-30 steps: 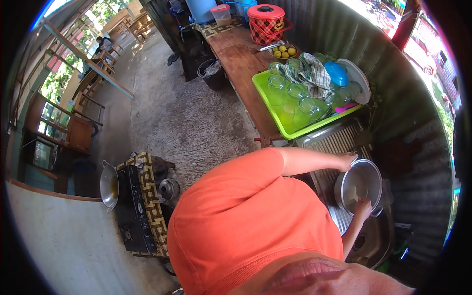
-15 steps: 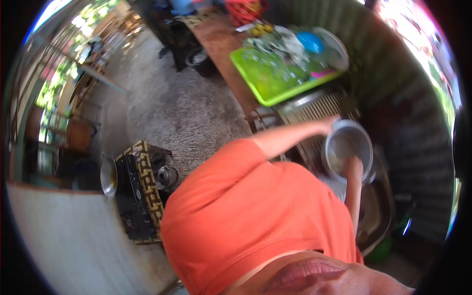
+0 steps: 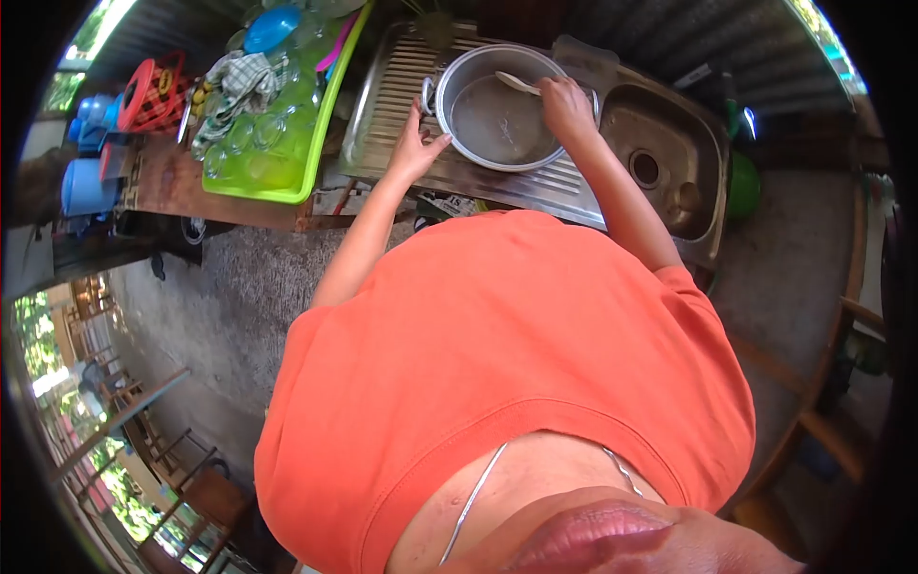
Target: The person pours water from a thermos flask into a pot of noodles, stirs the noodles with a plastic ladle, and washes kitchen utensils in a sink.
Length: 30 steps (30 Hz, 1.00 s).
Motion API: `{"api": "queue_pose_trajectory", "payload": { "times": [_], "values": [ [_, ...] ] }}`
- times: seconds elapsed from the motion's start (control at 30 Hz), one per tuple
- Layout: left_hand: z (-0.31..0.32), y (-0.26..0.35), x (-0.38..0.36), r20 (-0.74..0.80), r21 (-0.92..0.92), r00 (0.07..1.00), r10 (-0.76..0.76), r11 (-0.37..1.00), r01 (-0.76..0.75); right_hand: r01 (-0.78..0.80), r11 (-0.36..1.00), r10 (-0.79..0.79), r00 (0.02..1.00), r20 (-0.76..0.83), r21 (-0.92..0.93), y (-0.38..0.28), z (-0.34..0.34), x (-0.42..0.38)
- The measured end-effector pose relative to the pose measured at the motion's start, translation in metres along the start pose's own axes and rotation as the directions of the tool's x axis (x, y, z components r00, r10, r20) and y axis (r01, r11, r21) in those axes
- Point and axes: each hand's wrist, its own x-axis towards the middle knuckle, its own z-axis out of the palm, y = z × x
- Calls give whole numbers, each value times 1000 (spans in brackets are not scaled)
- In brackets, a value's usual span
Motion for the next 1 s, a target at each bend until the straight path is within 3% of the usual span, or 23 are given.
{"api": "queue_pose_trajectory", "payload": {
  "times": [0.07, 0.1, 0.23, 0.4, 0.6, 0.8, 0.9, 1.0],
  "values": [
    [2, -8, -3, -6, 26, 998, 66, 997, -66, -43, 999, 45, 998, 43, -30, -4, 3, 4],
    [3, -4, -7, 9, 19, 999, -34, 999, 34, -43, 998, 45, 998, 49, -37, -3, 8, 6],
    [6, 9, -13, 79, 60, 993, -91, 994, 87, -25, 998, 28, 998, 54, -55, 5, 29, 6],
    [10, -7, -7, 67, 106, 997, -38, 994, 30, -71, 997, 68, 991, 114, 27, 7, 28, -5],
    [13, -18, -4, 80, 106, 997, 26, 994, -34, -249, 959, 193, 923, 334, 137, -3, 18, -15],
    [16, -28, 0, 91, 75, 995, 48, 996, -55, -327, 926, 217, 869, 445, 188, -8, 33, -17],
    [15, -25, -1, 100, 83, 994, 43, 995, -52, -480, 837, 274, 783, 558, 263, -7, 40, -12],
    [14, -23, -1, 99, 79, 994, 45, 995, -53, -466, 823, 215, 785, 581, 325, -5, 36, -7]
  ]
}}
